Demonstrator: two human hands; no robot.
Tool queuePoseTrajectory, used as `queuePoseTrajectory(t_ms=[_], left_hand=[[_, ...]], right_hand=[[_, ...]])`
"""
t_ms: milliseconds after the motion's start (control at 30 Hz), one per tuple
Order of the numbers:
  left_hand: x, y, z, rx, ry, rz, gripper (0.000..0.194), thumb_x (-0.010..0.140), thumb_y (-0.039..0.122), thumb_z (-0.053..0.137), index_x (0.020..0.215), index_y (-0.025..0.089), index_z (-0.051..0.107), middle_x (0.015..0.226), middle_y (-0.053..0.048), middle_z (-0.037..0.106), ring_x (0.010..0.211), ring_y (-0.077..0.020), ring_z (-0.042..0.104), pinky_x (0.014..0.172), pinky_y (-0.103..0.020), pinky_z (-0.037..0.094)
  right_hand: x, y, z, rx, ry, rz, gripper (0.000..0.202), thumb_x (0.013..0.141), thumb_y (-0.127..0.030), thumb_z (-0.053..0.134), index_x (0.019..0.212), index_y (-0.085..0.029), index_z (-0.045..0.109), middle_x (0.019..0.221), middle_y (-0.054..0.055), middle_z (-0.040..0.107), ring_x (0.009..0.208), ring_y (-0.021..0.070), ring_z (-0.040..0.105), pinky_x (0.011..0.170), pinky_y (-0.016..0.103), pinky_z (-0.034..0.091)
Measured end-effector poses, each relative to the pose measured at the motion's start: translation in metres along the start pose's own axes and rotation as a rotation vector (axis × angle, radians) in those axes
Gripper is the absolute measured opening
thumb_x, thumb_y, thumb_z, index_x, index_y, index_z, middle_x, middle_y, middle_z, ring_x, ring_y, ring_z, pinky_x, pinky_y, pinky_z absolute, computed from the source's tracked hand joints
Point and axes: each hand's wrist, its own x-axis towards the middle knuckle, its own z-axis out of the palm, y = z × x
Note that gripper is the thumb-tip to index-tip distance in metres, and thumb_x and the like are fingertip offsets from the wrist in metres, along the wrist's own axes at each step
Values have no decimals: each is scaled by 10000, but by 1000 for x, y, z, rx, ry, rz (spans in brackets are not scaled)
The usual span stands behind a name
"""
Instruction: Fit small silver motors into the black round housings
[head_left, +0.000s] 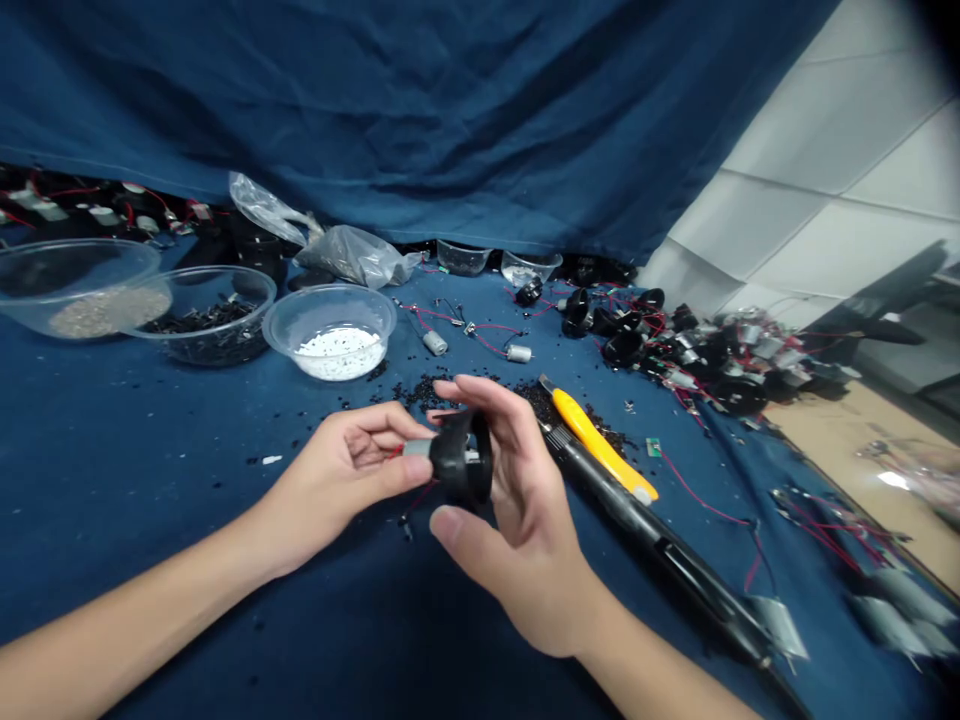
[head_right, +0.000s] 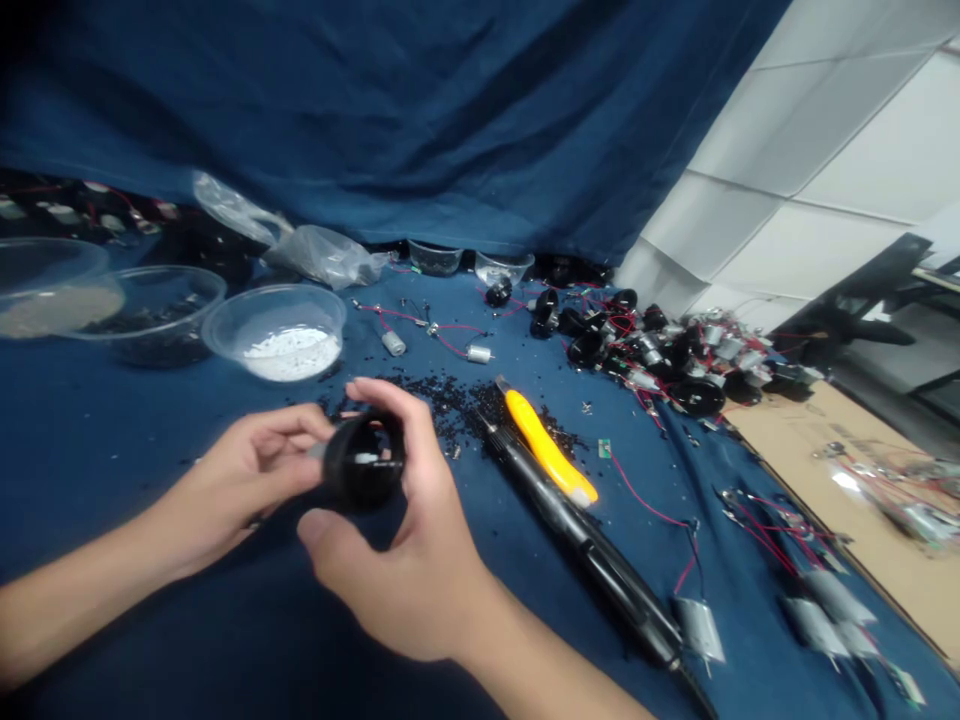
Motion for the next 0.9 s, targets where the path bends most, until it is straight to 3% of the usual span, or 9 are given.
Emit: queuePoseTrajectory(t_ms=[133,267,400,567,667,767,900], left_hand=[[1,3,-5,-91,-119,-101,340,714,449,804,871,184,662,815,-30,714,710,-149,658,664,-220,519],[-2,7,-3,169,-168,45,255,751,392,784,919,210,721,887,-45,729,782,-191,684,738,-277,546],[-6,7,2,527,-96,324,204,783,180,736,975,240,702,984,-19,711,862,-193,669,756,-270,531],[-9,1,7,726,-66,621,78,856,154,641,908,211,631,869,9,664,776,-150,615,712,-246,493],[-9,0,6,812,-98,685,43,926,217,566,948,207,602,878,-10,659,804,-159,601,751,-271,479],[-10,-1,5,850,-98,689,151,979,312,480,980,201,583,896,-39,651,811,-169,586,742,-297,458],[-10,-5,5,878,-78,701,287,1000,427,394,969,194,558,831,-45,620,758,-184,540,686,-325,423]], right_hand=[[4,-3,-5,-257,70,-427,665,664,-174,802,1272,-206,536,1183,100,643,1095,249,614,954,390,496],[6,-3,-7,-364,190,-606,663,580,-231,871,1188,-178,612,1019,114,714,922,249,680,813,377,554],[5,-7,-5,-398,229,-634,677,532,-279,916,1140,-202,631,973,83,738,839,230,690,765,350,561],[5,-5,0,-392,251,-594,712,502,-403,931,1116,-241,609,907,41,726,794,222,678,740,354,555],[5,-1,0,-427,193,-554,620,587,-386,876,1108,-241,572,934,43,717,817,218,680,763,363,546],[3,3,-1,-480,146,-462,518,655,-343,813,1089,-247,544,952,46,718,843,217,690,764,356,544],[-1,6,1,-497,155,-434,524,631,-347,818,1073,-266,548,946,36,728,856,231,701,770,367,538]])
